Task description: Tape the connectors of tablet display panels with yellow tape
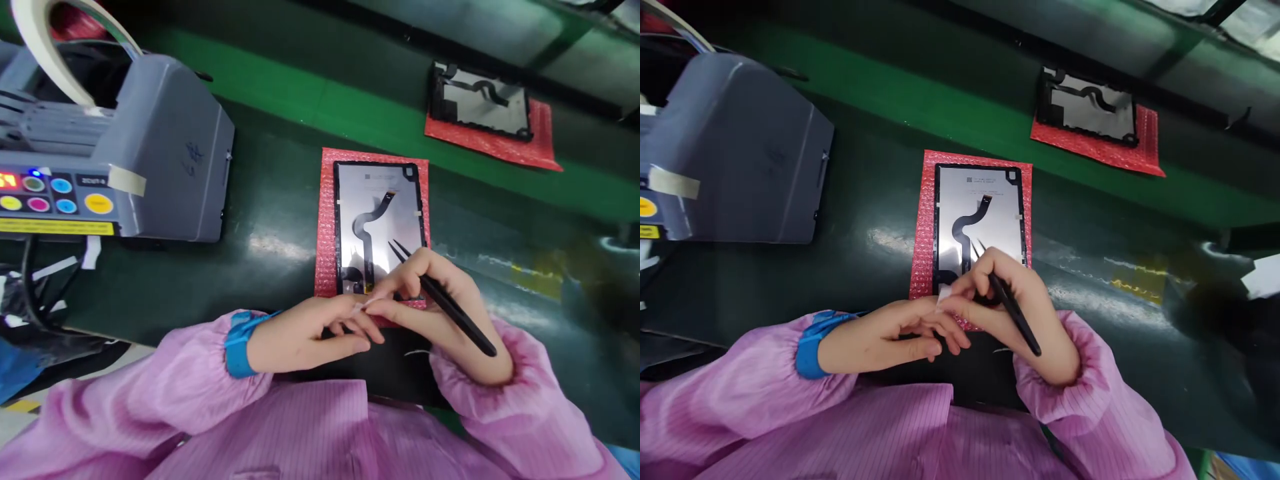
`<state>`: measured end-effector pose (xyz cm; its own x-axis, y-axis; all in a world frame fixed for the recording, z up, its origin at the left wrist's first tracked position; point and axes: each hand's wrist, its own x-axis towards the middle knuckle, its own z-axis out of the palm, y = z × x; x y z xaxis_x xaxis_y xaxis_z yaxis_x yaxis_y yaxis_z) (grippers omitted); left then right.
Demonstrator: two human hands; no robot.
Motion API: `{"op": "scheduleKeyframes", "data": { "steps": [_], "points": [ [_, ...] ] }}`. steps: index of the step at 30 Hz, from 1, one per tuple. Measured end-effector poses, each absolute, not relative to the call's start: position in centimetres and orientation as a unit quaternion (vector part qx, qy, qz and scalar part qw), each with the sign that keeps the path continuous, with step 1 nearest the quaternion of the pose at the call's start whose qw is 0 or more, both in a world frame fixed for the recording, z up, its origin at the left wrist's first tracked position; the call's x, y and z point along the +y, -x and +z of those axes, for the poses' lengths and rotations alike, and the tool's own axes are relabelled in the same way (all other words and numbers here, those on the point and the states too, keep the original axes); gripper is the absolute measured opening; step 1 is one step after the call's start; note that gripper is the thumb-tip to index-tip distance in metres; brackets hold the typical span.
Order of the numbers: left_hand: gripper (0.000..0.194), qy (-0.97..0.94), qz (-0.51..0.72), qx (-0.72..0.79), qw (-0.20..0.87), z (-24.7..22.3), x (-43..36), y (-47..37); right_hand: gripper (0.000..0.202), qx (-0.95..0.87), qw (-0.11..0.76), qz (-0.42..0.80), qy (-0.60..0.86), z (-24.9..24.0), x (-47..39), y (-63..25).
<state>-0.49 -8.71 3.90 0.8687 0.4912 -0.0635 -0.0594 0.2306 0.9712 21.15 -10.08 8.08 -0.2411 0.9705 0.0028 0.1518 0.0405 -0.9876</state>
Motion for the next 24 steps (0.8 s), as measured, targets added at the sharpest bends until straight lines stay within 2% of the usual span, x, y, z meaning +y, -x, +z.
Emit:
{"op": "scheduleKeyframes", "data": {
  "steps": [3,5,9,12,15,19,24],
  "points": [
    [0.058,-0.511,0.154,0.14,0.834,3.0,-8.2,0.3,0.048,-0.572,0.409,0.49,0.515,7.1,-7.3,-22.1],
    [0.049,-0.574,0.162,0.15,0.788,2.8,-7.7,0.7,0.049,-0.552,0.414,0.494,0.529,5.7,-5.3,-22.7],
    [0.025,-0.815,0.222,0.226,0.484,2.4,-6.2,1.1,0.051,-0.546,0.378,0.536,0.521,2.8,-2.4,-22.9],
    [0.028,-0.9,0.227,0.256,0.27,1.9,-4.7,1.0,0.058,-0.543,0.363,0.537,0.535,1.9,-1.6,-22.4],
    [0.034,-0.926,0.195,0.287,0.146,1.2,-3.7,0.8,0.058,-0.568,0.346,0.501,0.554,1.6,-1.7,-22.2],
    [0.039,-0.932,0.163,0.307,0.099,0.4,-3.5,0.7,0.054,-0.609,0.342,0.444,0.561,0.9,-1.8,-22.1],
    [0.038,-0.932,0.18,0.302,0.085,-0.1,-3.7,0.8,0.057,-0.604,0.383,0.368,0.594,0.5,0.1,-21.3]
  ]
}}
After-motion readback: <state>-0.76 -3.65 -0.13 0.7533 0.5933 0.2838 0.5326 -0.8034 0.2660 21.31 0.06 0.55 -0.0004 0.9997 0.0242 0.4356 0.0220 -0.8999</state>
